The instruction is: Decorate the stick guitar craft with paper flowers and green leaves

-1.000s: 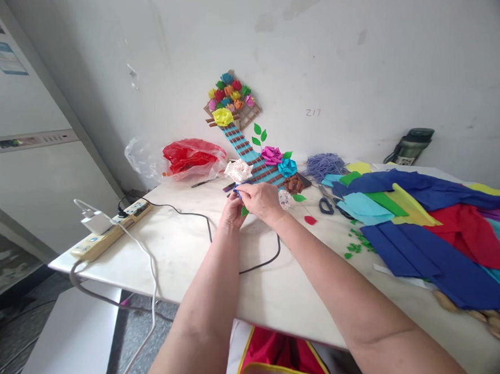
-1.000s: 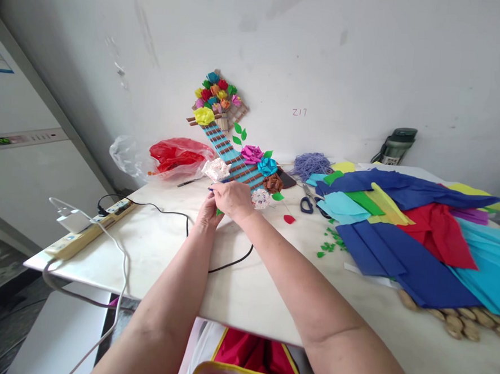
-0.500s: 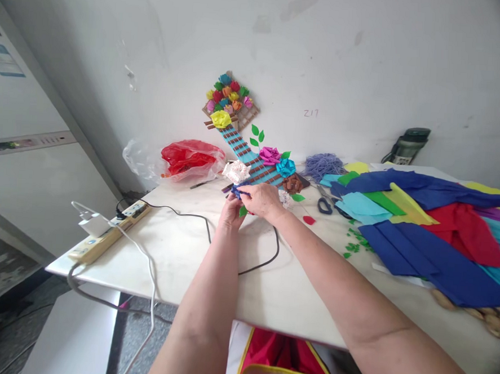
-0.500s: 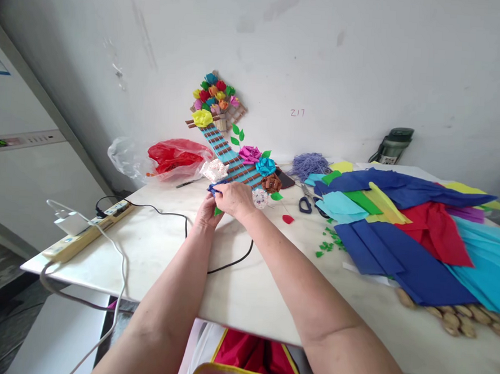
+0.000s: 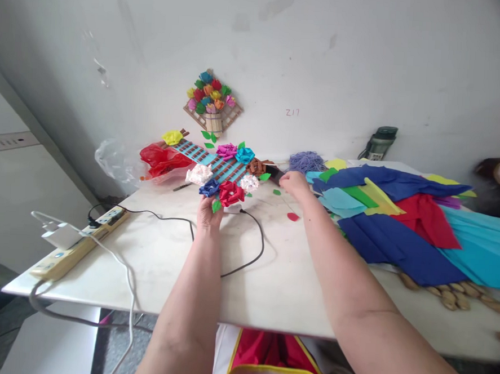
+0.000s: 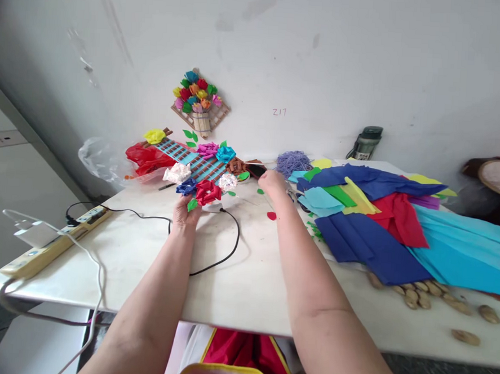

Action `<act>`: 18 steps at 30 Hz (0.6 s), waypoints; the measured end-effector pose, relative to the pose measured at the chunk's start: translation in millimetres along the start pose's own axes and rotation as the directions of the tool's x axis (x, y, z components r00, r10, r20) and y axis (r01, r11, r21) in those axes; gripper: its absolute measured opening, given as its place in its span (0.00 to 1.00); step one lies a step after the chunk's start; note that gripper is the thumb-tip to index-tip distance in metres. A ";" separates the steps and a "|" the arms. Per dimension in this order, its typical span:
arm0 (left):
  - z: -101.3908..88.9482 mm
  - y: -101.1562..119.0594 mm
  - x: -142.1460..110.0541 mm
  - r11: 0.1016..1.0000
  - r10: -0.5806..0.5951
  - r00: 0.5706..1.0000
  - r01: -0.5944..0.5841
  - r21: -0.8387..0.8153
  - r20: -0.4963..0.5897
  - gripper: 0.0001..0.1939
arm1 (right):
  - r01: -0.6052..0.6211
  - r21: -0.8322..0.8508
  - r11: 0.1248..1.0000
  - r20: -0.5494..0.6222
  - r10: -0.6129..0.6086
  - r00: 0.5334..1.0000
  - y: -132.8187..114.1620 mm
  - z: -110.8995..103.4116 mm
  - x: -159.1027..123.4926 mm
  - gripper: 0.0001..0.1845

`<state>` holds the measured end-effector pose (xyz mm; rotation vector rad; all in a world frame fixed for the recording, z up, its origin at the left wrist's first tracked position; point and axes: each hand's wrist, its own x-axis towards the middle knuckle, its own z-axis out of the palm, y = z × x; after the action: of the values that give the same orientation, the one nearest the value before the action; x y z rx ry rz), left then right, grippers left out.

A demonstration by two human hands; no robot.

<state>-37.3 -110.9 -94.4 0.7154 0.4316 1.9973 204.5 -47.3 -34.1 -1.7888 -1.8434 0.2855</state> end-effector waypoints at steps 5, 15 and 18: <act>-3.0 1.3 2.7 1.000 0.012 1.000 -0.012 0.005 -0.022 0.18 | -0.046 -0.152 0.987 0.128 0.066 0.990 7.1 21.4 -7.1 0.16; -3.5 0.7 1.4 1.000 0.014 1.000 -0.014 -0.019 0.019 0.20 | 0.125 -0.304 0.945 0.244 -0.050 0.968 -17.0 36.4 -26.9 0.18; -2.3 1.8 1.0 1.000 0.019 1.000 -0.019 -0.009 0.002 0.19 | 0.057 -0.328 0.943 0.188 0.006 0.982 -11.9 38.6 -23.9 0.20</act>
<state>-40.4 -111.0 -94.8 0.7177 0.4158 2.0149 173.4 -63.1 -65.5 -2.0168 -2.1494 0.1405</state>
